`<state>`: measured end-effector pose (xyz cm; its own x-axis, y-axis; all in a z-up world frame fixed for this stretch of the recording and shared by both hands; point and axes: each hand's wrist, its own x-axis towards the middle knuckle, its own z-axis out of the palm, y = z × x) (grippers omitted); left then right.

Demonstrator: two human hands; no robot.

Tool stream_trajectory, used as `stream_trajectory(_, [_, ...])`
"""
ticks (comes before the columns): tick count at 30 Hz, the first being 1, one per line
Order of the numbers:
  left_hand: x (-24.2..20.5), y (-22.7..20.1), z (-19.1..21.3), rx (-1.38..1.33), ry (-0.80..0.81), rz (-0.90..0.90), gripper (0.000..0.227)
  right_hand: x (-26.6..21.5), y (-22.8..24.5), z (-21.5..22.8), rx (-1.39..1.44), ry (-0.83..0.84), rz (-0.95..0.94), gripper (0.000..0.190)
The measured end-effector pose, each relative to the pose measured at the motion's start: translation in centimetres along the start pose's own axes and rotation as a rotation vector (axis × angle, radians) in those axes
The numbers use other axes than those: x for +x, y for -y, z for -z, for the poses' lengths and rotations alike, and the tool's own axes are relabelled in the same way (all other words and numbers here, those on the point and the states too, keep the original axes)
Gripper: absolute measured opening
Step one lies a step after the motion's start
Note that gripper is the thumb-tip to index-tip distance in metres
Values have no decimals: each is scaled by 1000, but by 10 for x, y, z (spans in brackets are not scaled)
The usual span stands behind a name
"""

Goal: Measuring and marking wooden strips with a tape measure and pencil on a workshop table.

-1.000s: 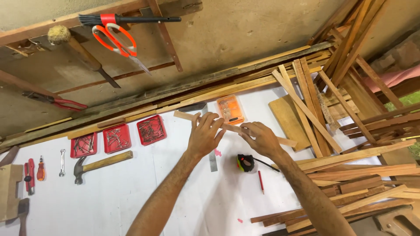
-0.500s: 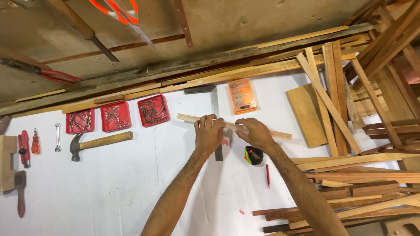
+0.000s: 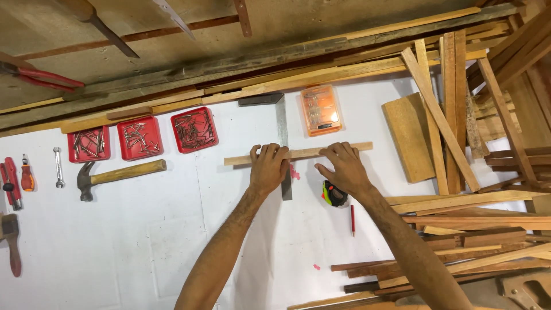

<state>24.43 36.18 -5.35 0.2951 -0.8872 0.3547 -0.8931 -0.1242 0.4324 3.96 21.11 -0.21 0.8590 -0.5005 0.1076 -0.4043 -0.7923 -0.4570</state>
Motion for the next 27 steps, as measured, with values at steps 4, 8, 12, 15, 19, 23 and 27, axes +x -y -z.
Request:
stream_trajectory(4, [-5, -1, 0, -126, 56, 34, 30, -22, 4, 17, -44, 219, -69, 47])
stream_trajectory(8, [-1, -15, -7, -121, 75, 13, 29, -32, 31, 42, -167, 581, -168, 93])
stream_trajectory(12, [4, -27, -21, -115, 88, -21, 29, -57, 11, 15, -147, 531, -129, 89])
stream_trajectory(15, [6, -31, -21, -123, 103, -30, 27, -60, 9, 23, 12, 472, -156, 86])
stream_trajectory(19, [-6, -23, -12, -147, 107, -14, 28, -55, 6, 36, 224, 405, -203, 84])
stream_trajectory(23, [-21, -12, -4, -161, 101, 39, 29, -46, -11, 15, 678, 510, -459, 80])
stream_trajectory(27, [-28, -3, 0, -136, 135, 80, 28, -28, -2, 8, 997, 576, -512, 65])
